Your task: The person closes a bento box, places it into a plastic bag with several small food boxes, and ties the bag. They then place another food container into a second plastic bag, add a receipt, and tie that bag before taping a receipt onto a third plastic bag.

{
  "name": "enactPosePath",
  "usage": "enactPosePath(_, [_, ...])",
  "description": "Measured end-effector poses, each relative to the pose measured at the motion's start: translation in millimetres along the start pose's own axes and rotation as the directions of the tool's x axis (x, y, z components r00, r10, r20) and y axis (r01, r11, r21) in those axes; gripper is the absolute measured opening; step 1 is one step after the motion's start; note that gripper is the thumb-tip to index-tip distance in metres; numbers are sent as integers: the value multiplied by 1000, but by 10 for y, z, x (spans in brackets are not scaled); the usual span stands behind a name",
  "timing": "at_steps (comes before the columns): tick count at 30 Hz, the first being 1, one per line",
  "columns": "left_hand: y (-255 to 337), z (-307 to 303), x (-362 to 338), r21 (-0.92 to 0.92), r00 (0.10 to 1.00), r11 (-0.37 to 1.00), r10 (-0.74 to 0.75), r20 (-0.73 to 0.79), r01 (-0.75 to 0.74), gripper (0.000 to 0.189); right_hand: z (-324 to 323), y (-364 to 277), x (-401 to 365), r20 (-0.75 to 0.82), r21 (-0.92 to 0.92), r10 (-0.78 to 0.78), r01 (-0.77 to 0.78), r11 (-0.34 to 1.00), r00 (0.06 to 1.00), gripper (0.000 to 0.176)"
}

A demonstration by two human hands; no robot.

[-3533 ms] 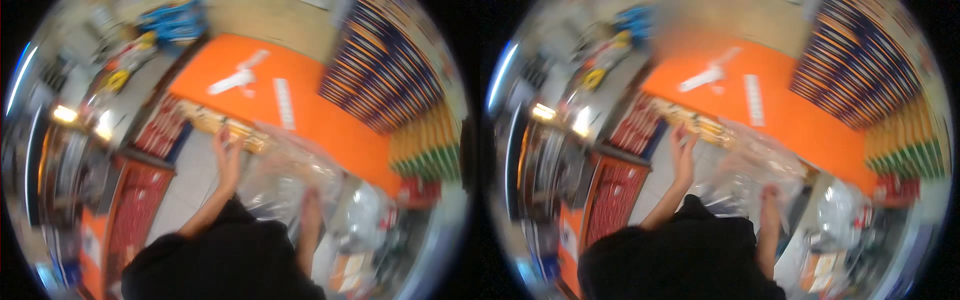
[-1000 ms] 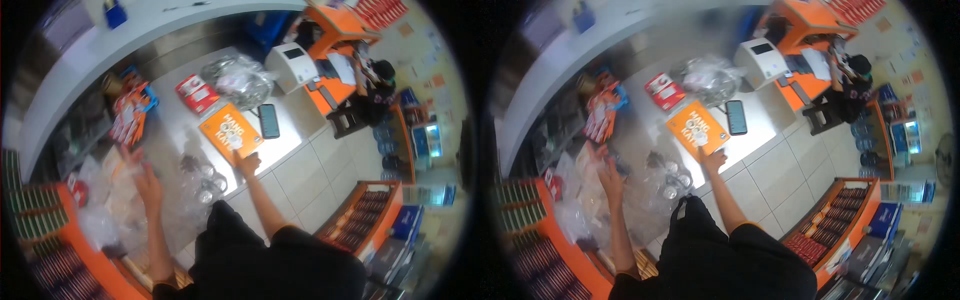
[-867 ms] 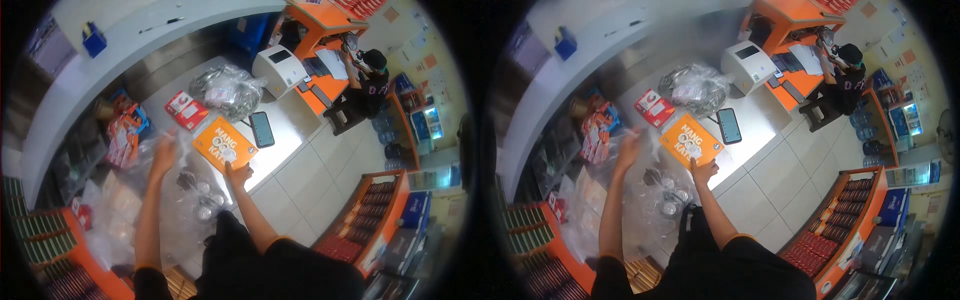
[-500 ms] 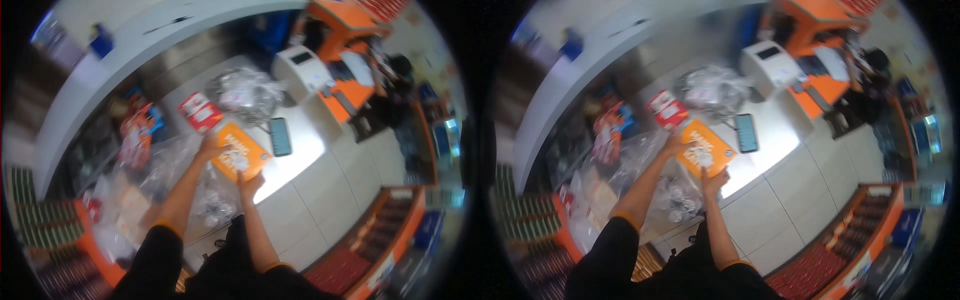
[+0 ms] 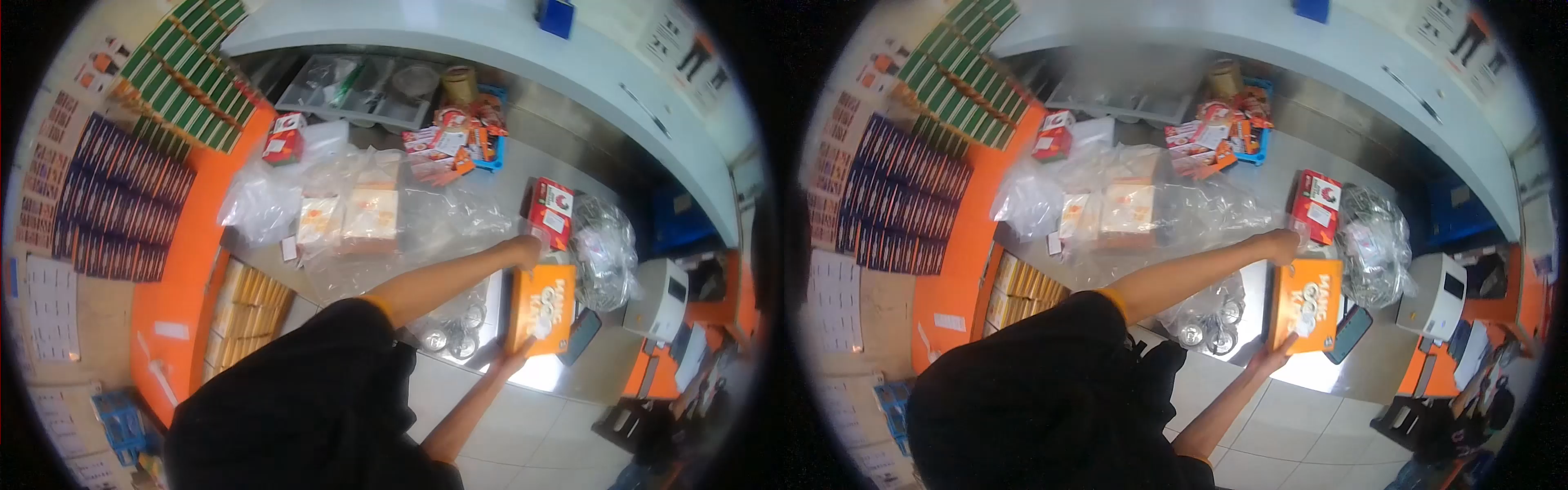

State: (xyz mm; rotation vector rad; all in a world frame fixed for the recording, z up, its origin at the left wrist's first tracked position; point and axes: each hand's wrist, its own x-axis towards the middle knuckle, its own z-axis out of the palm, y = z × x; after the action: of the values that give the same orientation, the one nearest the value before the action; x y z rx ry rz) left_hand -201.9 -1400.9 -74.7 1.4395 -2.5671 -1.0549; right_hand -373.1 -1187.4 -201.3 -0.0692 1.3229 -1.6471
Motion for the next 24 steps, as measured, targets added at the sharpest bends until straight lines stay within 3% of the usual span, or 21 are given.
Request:
enactPosePath(2, [148, -301, -708, -309, 951, 947, -167, -259, 82, 24, 42, -274, -226, 58, 51, -32, 29, 998, 998, 63])
enactPosePath(4, [269, -696, -1662, -143, 925, 981, -169, -339, 127, 20, 252, -680, -568, 108, -12, -139, 141, 990, 984, 64])
enactPosePath(5, [348, -864, -2159, -118, 868, 982, -187, -461, 149, 15, 287, -820, -667, 108, -25, -177, 180, 983, 978, 63])
enactPosePath(7, [518, -1209, -3127, -297, 700, 952, -261, -665, 72, 19, 483, -1093, -922, 184, -33, -204, 213, 976, 962, 62])
enactPosePath(8, [629, -1342, -3524, -552, 654, 833, -434, -619, 31, 21, 573, -1238, -1077, 245, -32, -233, 248, 968, 941, 61])
enactPosePath(9, [701, -1461, -3919, -611, 639, 784, -526, -561, 109, 23, 747, -1353, -1264, 248, -39, -249, 266, 963, 936, 61])
enactPosePath(11, [666, -1469, -4542, -730, 568, 678, -638, -520, 93, 26, 1065, -1452, -1719, 373, -27, -237, 265, 964, 897, 58])
enactPosePath(13, [696, -1523, -5003, -774, 517, 630, -684, -514, 64, 29, 1231, -1363, -2091, 443, -21, -185, 217, 976, 877, 59])
enactPosePath(15, [758, -1440, -5311, -823, 443, 566, -748, -493, 39, 33, 1436, -1178, -2589, 620, -3, -19, 26, 1000, 784, 67])
enactPosePath(17, [803, -1354, -5520, -781, 468, 615, -662, -585, -107, 40, 1494, -927, -3056, 711, -137, 167, -99, 986, 683, 79])
enactPosePath(18, [831, -1287, -5605, -784, 433, 611, -681, -590, -108, 40, 1482, -800, -3229, 736, -205, 237, -125, 971, 634, 82])
enactPosePath(20, [891, -1155, -5744, -727, 262, 560, -690, -675, -397, 45, 1447, -514, -3480, 754, -306, 342, -161, 938, 561, 85])
enactPosePath(21, [907, -1104, -5818, -727, 209, 563, -715, -667, -393, 45, 1368, -356, -3514, 795, -336, 340, -102, 936, 503, 80])
enactPosePath(23, [890, -1060, -6068, -646, -104, 728, -678, -728, -230, 43, 1239, -181, -3526, 843, -488, 338, 333, 807, 418, 76])
enactPosePath(24, [836, -1002, -6222, -604, -196, 795, -585, -787, 51, 39, 1246, -151, -3562, 841, -520, 387, 364, 773, 378, 74])
